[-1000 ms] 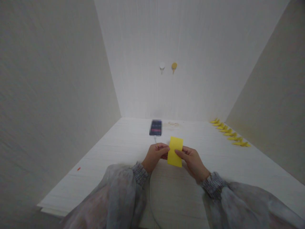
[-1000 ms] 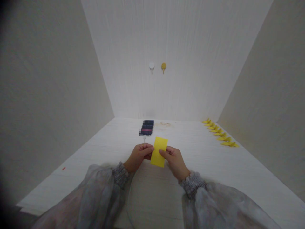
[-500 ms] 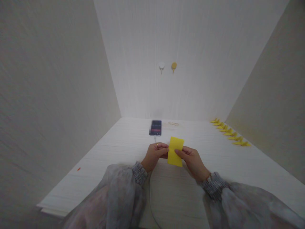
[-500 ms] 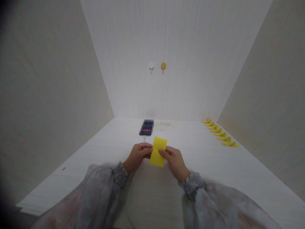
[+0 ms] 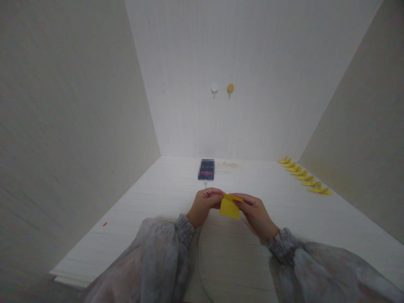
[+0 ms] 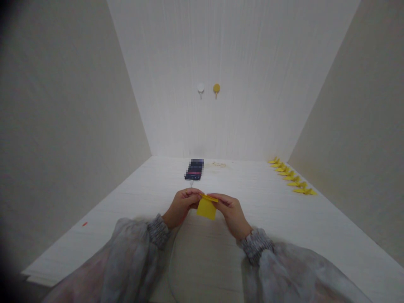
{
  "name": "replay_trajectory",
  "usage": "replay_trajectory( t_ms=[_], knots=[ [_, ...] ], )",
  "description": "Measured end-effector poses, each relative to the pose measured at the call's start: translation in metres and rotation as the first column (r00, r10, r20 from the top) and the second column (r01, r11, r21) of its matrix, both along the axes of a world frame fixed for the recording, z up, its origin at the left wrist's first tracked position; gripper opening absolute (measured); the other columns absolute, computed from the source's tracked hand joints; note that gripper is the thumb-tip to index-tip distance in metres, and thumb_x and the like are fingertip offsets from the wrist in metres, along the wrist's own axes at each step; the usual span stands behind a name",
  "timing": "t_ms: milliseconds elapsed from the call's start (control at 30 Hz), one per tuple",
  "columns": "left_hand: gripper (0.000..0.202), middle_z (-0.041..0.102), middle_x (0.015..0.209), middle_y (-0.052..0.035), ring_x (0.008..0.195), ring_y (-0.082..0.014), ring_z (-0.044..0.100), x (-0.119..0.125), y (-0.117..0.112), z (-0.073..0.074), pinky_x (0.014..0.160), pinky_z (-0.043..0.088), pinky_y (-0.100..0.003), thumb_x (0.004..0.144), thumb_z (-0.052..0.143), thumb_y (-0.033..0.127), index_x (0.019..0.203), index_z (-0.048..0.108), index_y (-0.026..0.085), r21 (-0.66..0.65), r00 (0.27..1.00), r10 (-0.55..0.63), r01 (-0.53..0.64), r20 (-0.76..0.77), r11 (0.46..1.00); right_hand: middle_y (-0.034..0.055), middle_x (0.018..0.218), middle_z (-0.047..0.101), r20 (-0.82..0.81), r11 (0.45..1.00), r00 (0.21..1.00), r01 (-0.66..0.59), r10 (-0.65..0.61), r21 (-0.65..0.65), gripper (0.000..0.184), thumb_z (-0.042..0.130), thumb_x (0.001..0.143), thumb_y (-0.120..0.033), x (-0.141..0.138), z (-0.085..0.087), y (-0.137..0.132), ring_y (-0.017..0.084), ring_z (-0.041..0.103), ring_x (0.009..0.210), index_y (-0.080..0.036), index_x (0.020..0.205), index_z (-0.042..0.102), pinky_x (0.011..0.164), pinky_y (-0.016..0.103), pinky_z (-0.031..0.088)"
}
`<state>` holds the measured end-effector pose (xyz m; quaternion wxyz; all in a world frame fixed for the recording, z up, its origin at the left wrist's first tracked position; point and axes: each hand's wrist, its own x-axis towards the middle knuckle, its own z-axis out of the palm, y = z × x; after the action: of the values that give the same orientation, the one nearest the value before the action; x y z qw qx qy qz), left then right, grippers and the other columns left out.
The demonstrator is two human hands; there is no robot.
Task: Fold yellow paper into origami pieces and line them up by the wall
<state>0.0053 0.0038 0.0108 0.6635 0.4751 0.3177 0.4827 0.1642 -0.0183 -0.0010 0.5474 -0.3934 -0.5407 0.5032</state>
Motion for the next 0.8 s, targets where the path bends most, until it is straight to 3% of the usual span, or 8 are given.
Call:
replay_trajectory(
  t_ms=[200,500,600,800],
  knots=[
    [0.026,0.061,0.067,-0.0026,0.059,-0.0119,0.058,0.001,0.001,-0.001,0.057,0.047,-0.026,0.056,0.065,0.029,0.075,0.058,0.012,-0.002,1.000,0.011,-0.011,0.004,1.000,0.0041,0.087,0.066,0.045,0.998,0.999,-0.001,-0.002,0.067,0.017,0.058,0.069,-0.028,0.000,0.004,-0.002,0.019,0.058,0.085,-0.022,0.082,0.067,0.082,0.034,0.042],
    [0.032,0.061,0.072,-0.0053,0.059,-0.0131,0.059,0.002,-0.002,0.008,0.047,0.047,-0.022,0.065,0.057,0.041,0.077,0.055,0.011,-0.026,0.993,-0.104,0.102,-0.064,0.994,0.0023,0.090,0.062,0.293,0.906,0.937,0.055,-0.193,0.421,0.027,0.045,0.077,-0.018,0.005,0.014,-0.004,0.016,0.056,0.082,-0.028,0.092,0.064,0.072,0.030,0.045],
    [0.033,0.063,0.073,-0.0076,0.055,-0.0135,0.060,0.003,-0.002,0.006,0.043,0.045,-0.020,0.059,0.065,0.035,0.079,0.056,0.010,-0.019,0.983,-0.128,0.127,-0.129,0.992,0.0023,0.091,0.062,0.319,0.890,0.919,0.065,-0.229,0.452,0.028,0.043,0.077,-0.017,0.007,0.013,-0.004,0.017,0.056,0.084,-0.028,0.094,0.063,0.074,0.031,0.045],
    [0.030,0.064,0.062,-0.0062,0.053,-0.0125,0.060,0.004,-0.002,0.003,0.052,0.047,-0.022,0.056,0.069,0.029,0.077,0.059,0.009,-0.027,0.993,-0.048,0.046,-0.104,0.999,0.0023,0.091,0.063,0.333,0.890,0.911,0.072,-0.242,0.450,0.028,0.043,0.077,-0.018,0.007,0.012,-0.003,0.018,0.056,0.085,-0.028,0.093,0.064,0.076,0.033,0.045]
  ],
)
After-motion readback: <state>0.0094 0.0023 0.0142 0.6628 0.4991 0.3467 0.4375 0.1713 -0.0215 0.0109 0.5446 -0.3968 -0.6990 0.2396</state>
